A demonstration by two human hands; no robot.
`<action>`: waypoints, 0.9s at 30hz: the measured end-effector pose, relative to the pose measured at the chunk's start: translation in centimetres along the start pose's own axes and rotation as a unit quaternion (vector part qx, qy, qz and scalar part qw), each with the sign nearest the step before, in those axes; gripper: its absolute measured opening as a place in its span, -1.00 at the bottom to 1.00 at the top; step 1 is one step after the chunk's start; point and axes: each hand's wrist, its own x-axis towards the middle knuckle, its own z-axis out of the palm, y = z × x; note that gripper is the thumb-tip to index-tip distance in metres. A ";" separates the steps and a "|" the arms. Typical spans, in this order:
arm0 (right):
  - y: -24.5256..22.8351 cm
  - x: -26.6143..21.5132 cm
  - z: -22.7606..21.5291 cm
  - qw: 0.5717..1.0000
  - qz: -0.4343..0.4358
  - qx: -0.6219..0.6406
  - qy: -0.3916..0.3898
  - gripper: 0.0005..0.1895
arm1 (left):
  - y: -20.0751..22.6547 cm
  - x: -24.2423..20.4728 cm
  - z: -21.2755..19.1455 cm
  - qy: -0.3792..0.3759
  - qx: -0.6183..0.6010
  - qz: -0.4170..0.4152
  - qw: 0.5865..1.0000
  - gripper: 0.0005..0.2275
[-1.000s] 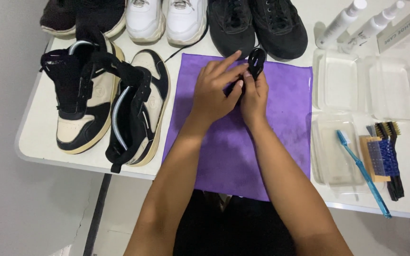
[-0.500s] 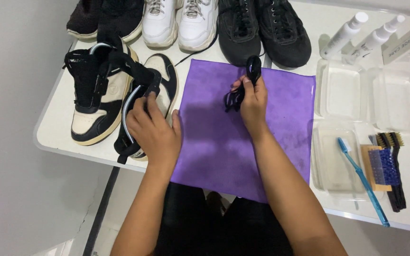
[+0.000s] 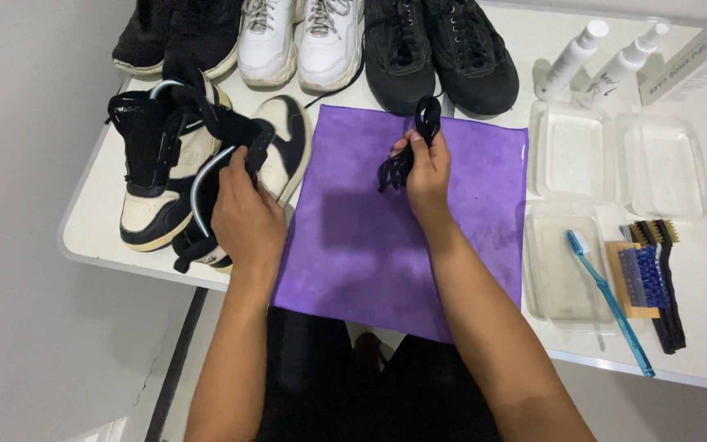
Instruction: The person cleans a black shoe lace with a toothbrush, then places the lace into a black and white sneaker and ties it. The person adjusts the lace and the shoe tongue while working on a purple cloth on a white table.
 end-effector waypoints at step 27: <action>2.4 4.6 -5.9 0.977 0.078 0.188 -0.059 -0.73 | 6.4 5.6 5.8 -0.036 -0.507 0.102 0.855 -0.76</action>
